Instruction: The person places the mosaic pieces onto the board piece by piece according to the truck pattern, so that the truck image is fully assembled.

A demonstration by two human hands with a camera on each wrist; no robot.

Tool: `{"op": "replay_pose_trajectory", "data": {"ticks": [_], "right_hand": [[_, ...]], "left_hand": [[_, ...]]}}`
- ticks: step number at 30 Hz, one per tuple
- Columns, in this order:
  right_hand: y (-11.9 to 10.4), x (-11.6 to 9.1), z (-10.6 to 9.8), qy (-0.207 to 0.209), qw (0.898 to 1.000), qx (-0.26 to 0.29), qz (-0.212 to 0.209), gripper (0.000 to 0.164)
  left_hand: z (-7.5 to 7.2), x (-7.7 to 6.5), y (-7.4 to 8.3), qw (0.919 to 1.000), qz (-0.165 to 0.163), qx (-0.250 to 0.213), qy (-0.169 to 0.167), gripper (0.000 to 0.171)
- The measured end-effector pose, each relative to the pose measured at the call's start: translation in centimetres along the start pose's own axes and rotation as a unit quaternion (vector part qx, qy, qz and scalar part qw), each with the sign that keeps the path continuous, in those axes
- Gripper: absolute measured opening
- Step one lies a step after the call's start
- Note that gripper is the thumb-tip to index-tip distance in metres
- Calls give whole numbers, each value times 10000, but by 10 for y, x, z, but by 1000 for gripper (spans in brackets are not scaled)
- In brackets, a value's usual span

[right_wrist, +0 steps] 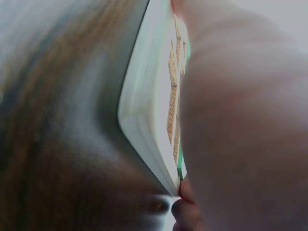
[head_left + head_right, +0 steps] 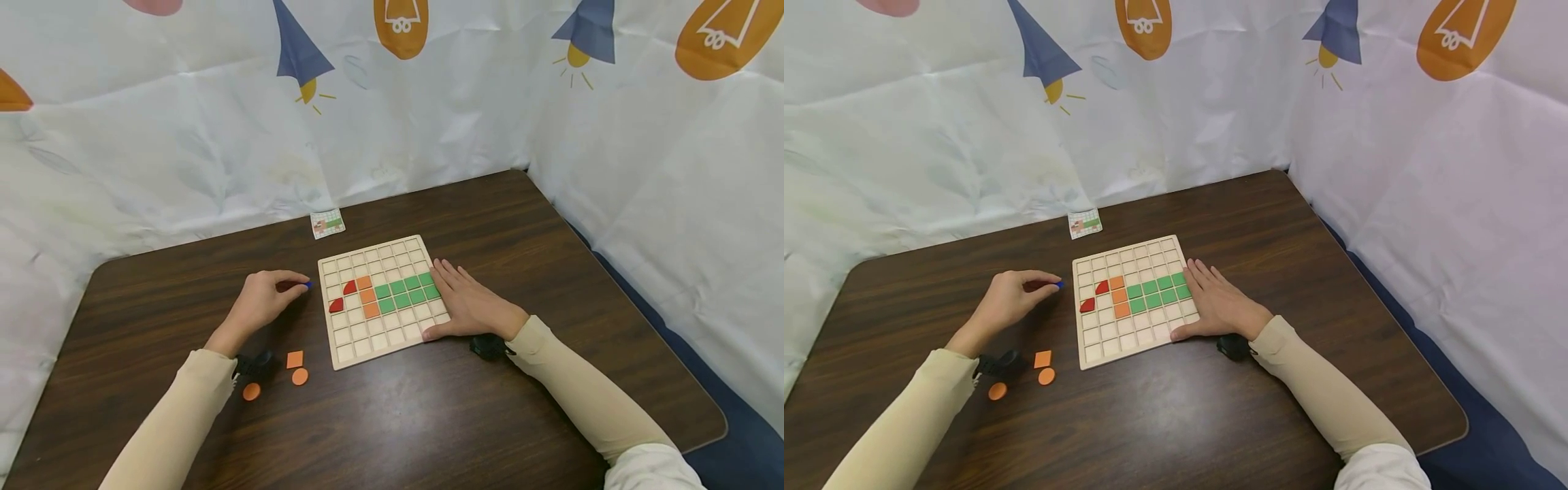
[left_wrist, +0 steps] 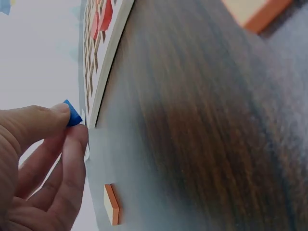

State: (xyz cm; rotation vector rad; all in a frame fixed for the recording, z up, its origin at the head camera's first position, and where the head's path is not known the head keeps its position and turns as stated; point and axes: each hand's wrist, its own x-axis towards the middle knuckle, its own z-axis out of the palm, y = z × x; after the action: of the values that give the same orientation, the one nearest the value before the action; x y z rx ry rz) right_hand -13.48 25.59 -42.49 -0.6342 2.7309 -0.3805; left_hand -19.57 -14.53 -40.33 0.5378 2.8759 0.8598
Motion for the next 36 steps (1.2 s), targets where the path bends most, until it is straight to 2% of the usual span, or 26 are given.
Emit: {"op": "replay_pose_trajectory", "data": {"ticks": [7, 15, 21, 36], "right_hand": [[1, 1, 1, 14, 10000, -68, -1, 130], [1, 1, 1, 14, 10000, -40, -11, 130], [1, 1, 1, -2, 10000, -62, 4, 130], [2, 1, 1, -13, 10000, -40, -6, 130]], "left_hand": [[3, -2, -1, 9997, -114, -172, 89, 20], [4, -4, 2, 9967, -322, -723, -163, 26], [7, -3, 4, 9947, -435, -893, -268, 27], [19, 2, 20, 9896, -139, -1262, -674, 23]]}}
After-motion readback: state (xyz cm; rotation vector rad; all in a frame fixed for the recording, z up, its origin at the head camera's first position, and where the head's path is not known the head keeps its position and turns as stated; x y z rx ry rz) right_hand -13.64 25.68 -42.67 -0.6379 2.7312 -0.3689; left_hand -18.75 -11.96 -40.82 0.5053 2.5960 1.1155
